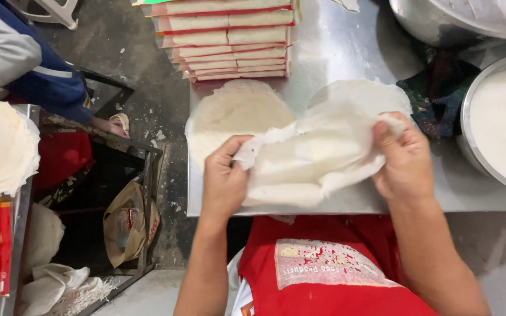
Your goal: A person is seen rapidly preparing lumpia by peeling wrappers, adding filling with a fork, and rolling them on a metal table.
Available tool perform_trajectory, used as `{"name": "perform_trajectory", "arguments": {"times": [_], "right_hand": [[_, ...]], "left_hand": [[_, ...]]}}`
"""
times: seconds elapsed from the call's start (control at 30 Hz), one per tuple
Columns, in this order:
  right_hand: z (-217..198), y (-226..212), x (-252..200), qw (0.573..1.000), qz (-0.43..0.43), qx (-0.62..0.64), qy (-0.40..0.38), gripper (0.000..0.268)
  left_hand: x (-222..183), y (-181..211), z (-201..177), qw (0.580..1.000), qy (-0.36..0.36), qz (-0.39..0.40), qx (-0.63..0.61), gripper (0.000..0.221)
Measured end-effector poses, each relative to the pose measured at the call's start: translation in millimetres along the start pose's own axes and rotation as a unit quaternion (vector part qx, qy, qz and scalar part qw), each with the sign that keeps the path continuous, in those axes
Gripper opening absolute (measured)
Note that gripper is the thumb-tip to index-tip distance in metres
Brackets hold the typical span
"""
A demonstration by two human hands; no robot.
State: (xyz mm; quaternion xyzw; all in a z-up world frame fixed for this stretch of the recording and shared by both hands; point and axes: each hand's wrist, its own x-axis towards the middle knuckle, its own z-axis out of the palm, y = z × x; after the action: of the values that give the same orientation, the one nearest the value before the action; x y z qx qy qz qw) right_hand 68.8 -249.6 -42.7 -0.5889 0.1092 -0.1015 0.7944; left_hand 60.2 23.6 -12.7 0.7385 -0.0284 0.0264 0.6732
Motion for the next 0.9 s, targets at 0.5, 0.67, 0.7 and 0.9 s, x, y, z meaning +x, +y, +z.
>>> {"name": "perform_trajectory", "arguments": {"times": [0.5,0.67,0.7,0.9], "right_hand": [[-45.1,-47.1,15.2,0.989,-0.062,0.083,0.105,0.042],[-41.9,-39.2,7.6,0.999,-0.039,0.006,0.017,0.024],[-41.7,-40.4,6.3,0.999,-0.040,0.006,0.016,0.024],[-30.3,-26.7,7.4,1.000,-0.014,-0.016,-0.017,0.036]], "left_hand": [[18.8,28.6,-49.0,0.990,0.065,-0.110,-0.057,0.016],[35.3,70.0,-35.2,0.973,0.000,-0.140,-0.186,0.029],[38.7,57.1,-40.2,0.973,0.001,-0.139,-0.186,0.029],[44.0,-15.2,-69.1,0.956,0.084,0.047,0.278,0.024]]}}
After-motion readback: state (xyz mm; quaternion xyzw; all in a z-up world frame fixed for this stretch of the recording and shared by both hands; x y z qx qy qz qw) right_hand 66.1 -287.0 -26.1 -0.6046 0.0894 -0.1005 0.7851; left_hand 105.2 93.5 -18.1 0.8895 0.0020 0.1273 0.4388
